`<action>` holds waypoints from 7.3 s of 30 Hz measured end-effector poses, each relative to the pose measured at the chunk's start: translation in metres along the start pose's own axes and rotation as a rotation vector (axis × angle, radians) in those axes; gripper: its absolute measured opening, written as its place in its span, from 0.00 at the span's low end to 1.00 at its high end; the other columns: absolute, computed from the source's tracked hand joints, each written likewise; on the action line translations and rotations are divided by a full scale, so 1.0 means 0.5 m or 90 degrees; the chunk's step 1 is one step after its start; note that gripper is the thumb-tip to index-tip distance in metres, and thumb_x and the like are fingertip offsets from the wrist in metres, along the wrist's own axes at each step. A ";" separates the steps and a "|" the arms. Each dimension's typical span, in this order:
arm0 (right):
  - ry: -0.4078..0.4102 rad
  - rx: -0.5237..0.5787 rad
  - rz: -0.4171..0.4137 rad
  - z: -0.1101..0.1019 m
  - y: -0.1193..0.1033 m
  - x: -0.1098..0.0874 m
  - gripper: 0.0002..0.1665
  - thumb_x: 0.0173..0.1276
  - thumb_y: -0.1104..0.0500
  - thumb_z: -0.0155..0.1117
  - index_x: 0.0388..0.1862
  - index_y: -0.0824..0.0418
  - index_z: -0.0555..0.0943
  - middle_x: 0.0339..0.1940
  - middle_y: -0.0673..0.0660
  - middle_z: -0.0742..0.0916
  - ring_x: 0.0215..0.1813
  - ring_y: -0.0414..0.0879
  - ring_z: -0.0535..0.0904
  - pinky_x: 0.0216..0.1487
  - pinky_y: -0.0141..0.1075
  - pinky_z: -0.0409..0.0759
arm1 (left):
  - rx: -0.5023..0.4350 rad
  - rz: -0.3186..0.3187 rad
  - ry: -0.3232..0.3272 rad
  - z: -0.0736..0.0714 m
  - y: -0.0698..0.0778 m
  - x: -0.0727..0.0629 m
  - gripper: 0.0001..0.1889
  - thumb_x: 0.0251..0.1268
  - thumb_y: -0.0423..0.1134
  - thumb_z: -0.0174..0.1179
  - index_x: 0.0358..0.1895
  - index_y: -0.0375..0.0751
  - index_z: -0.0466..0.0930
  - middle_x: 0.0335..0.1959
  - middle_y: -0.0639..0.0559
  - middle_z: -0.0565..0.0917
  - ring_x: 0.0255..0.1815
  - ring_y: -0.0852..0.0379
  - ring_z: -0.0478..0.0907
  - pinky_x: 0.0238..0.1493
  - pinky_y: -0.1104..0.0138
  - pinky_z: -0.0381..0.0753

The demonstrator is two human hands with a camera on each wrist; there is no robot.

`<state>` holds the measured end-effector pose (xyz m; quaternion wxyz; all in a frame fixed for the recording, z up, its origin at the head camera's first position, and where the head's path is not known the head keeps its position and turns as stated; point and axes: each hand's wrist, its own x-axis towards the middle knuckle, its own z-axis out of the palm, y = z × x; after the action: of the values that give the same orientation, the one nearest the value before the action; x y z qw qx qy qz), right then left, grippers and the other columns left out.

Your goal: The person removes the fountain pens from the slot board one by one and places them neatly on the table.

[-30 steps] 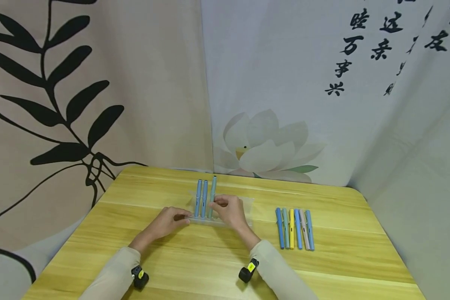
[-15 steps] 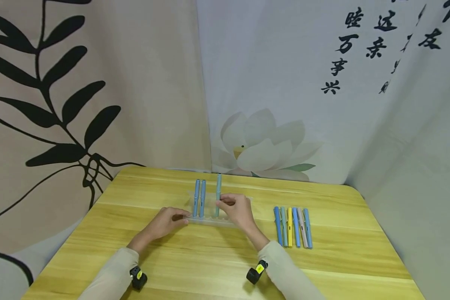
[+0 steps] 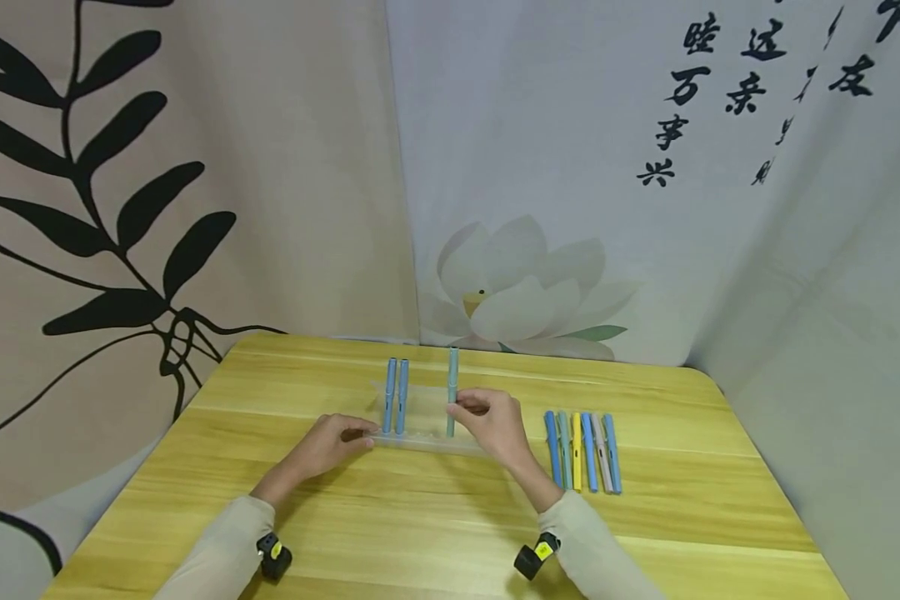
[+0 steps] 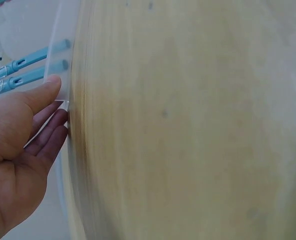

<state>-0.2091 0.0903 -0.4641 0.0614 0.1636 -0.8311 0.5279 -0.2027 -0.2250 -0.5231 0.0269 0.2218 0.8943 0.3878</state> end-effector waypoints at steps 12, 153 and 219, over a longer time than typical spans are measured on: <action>0.062 -0.004 0.026 -0.056 0.029 -0.017 0.12 0.65 0.55 0.77 0.45 0.58 0.91 0.36 0.51 0.92 0.39 0.44 0.88 0.42 0.35 0.88 | 0.010 -0.007 0.005 0.002 -0.002 0.000 0.14 0.73 0.39 0.63 0.57 0.39 0.86 0.53 0.46 0.88 0.53 0.50 0.85 0.55 0.53 0.85; 0.098 -0.272 0.093 -0.347 0.162 -0.144 0.20 0.71 0.53 0.71 0.54 0.66 0.87 0.42 0.59 0.92 0.42 0.53 0.88 0.38 0.36 0.87 | -0.005 -0.006 0.001 0.000 -0.004 -0.001 0.16 0.73 0.40 0.64 0.59 0.39 0.85 0.55 0.46 0.88 0.55 0.47 0.84 0.57 0.51 0.84; -0.062 -0.003 -0.010 0.095 0.035 0.041 0.15 0.70 0.56 0.72 0.50 0.63 0.89 0.41 0.54 0.92 0.41 0.45 0.88 0.41 0.33 0.87 | -0.021 -0.010 0.002 0.001 -0.003 0.000 0.16 0.74 0.40 0.63 0.58 0.38 0.86 0.55 0.46 0.88 0.55 0.48 0.84 0.56 0.54 0.85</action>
<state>-0.2310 0.0500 -0.4940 0.0253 0.1958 -0.8330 0.5169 -0.2031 -0.2257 -0.5248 0.0323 0.2139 0.8895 0.4025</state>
